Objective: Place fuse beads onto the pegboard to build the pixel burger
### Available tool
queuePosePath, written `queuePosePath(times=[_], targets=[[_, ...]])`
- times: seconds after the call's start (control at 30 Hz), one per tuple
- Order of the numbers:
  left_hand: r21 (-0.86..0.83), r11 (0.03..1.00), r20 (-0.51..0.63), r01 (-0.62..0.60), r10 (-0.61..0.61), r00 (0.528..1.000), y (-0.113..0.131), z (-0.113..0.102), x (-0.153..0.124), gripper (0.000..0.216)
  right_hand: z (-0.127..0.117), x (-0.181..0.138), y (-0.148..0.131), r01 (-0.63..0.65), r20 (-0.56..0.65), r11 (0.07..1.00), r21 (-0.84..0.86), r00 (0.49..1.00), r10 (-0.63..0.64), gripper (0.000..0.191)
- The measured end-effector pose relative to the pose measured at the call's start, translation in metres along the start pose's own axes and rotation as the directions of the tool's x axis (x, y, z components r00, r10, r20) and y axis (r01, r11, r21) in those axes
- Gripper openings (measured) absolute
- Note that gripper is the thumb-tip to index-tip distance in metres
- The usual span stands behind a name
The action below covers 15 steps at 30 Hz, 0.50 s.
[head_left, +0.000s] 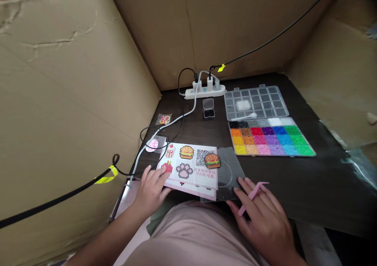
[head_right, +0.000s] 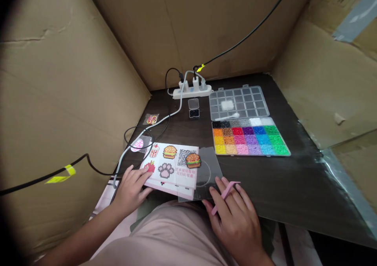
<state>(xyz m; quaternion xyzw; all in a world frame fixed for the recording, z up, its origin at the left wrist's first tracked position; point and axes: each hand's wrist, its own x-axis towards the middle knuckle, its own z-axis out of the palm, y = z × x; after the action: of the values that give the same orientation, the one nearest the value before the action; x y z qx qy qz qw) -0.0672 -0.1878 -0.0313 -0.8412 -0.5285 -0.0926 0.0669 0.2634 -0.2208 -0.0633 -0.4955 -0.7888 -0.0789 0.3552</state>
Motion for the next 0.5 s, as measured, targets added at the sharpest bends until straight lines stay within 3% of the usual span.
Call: queuePosePath(times=[0.3, 0.5], targets=[[-0.102, 0.98, -0.133, -0.169, 0.155, 0.979, -0.013, -0.008, -0.012, 0.035, 0.002, -0.001, 0.001, -0.003, 0.01, 1.0, 0.017, 1.0, 0.003, 0.029], [-0.127, 0.963, -0.234, -0.239, 0.205, 0.95, -0.021, -0.017, -0.014, 0.033, -0.001, 0.003, -0.004, -0.07, -0.006, 0.997, 0.041, 0.998, 0.07, 0.023]])
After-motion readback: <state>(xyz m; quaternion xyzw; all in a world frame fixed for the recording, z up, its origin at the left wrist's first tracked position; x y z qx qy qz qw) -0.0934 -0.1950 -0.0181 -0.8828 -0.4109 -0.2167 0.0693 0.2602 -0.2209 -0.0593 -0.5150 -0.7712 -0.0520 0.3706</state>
